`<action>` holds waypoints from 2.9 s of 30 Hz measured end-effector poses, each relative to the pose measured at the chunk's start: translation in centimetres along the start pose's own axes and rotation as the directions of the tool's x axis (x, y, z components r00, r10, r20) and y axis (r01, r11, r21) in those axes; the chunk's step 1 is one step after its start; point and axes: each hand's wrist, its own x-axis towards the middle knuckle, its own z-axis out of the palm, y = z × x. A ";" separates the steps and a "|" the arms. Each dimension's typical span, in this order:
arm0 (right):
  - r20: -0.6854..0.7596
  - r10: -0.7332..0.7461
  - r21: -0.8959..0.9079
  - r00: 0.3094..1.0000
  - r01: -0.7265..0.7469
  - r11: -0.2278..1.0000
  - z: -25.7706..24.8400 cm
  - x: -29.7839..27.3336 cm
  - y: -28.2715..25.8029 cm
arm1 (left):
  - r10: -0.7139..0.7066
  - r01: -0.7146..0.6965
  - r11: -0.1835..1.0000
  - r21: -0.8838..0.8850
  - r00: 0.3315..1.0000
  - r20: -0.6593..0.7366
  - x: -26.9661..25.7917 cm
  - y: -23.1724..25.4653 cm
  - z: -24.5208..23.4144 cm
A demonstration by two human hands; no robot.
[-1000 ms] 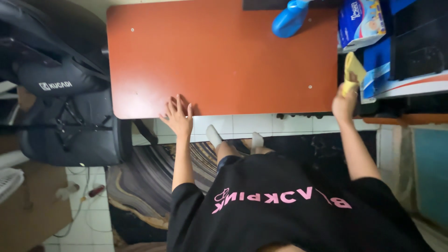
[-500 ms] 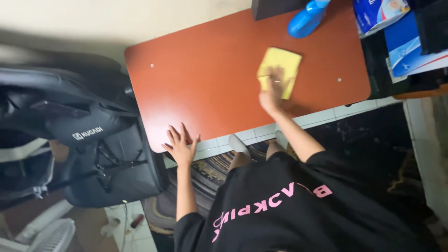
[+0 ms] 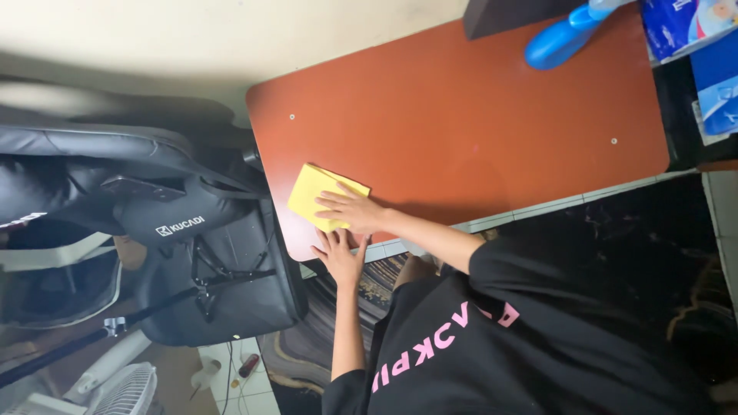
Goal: The person is wiping down a desk and a laptop using a cleaning spray and a yellow cloth.
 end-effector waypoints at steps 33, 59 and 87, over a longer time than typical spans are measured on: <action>-0.604 0.679 -0.011 0.417 -0.857 0.516 -0.6 15.7 10.9 | 0.134 -0.165 0.967 -0.194 0.977 -0.166 0.5 -1.0 -3.0; 0.278 0.017 -0.107 0.960 0.014 0.994 -8.4 -0.8 3.8 | 0.161 -0.201 0.974 -0.105 0.939 -0.304 0.3 -0.4 1.0; -0.431 0.679 -0.249 0.594 -0.802 0.543 -24.9 -45.3 19.5 | 0.072 -0.107 0.971 -0.214 0.984 -0.165 2.5 22.7 1.0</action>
